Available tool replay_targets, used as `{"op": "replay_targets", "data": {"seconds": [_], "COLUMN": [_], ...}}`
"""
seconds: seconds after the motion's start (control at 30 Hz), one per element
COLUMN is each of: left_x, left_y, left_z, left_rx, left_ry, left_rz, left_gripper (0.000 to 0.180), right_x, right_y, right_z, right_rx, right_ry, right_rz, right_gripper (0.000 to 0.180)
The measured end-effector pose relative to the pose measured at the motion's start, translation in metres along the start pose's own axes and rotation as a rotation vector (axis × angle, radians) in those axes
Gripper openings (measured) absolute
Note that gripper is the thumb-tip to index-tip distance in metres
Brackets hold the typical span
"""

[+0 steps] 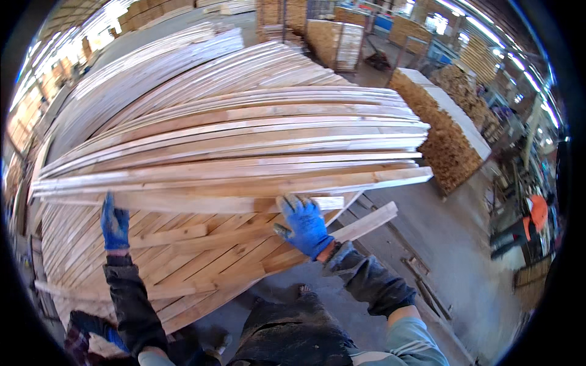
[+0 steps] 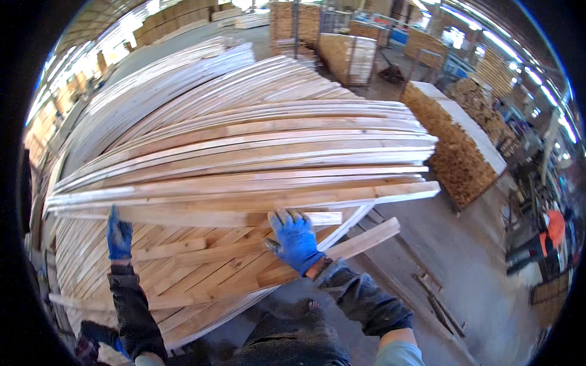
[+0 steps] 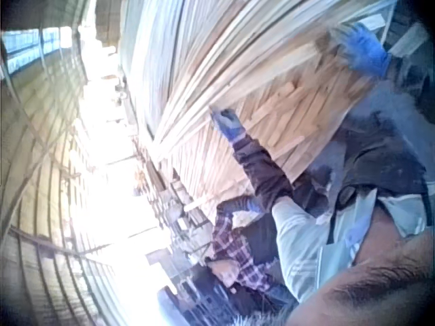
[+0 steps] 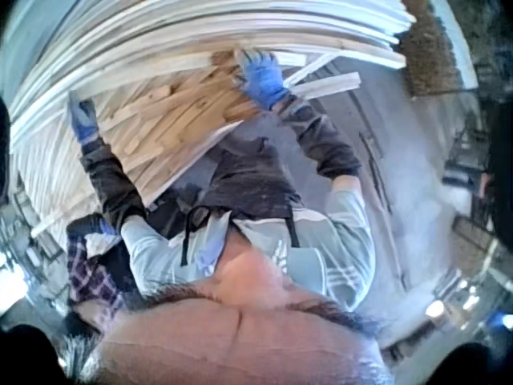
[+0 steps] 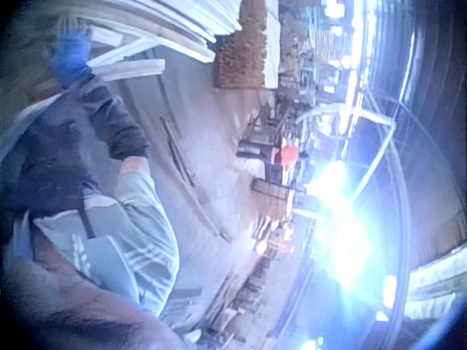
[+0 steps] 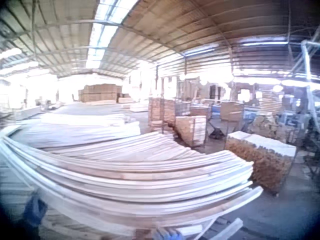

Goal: The person picks up several long wood planks from the floor and a yellow pallet jack and places them onto a large stack of lumber by hand, aligning the planks alongside another worker.

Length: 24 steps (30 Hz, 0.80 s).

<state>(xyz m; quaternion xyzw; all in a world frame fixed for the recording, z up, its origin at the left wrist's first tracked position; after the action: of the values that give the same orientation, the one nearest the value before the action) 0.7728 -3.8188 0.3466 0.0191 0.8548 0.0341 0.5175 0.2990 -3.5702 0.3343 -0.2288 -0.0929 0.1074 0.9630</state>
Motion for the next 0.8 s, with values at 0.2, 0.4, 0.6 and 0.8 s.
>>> {"op": "replay_targets", "data": {"seconds": [0.2,0.4,0.6,0.8], "left_x": [-0.103,-0.120,-0.096,-0.074], "left_y": [0.070,0.122,0.156,0.198], "left_z": [-0.120,-0.178,-0.151,-0.146], "left_rx": [0.040,-0.006,0.147,0.160], "left_ry": [-0.141,-0.096,0.079,-0.311], "left_rz": [-0.293,-0.388,-0.387,-0.229], "left_gripper": [0.039,0.037,0.037,0.040], "right_x": [0.015,-0.014,-0.010,-0.036], "right_y": [-0.061,-0.058,-0.046,-0.007], "right_z": [0.036,0.030,0.012,0.070], "right_rx": [-0.169,-0.150,0.024,0.304], "right_ry": [0.003,-0.187,-0.178,-0.272], "right_rz": [0.188,0.199,0.241,0.200], "right_gripper": [0.068,0.075,0.072,0.069]}}
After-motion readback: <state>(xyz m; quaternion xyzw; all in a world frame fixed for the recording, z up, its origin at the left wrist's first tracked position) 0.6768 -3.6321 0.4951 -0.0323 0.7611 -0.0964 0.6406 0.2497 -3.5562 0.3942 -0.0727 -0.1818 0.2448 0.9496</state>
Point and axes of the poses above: each hand's wrist, its own y-axis away from the middle knuckle, its own z-axis out of the back of the hand, x = y × z, the point moved 7 cm from there along -y, towards the middle knuckle, and after that the axes turned 11 degrees about z, right-handed, at the moved point
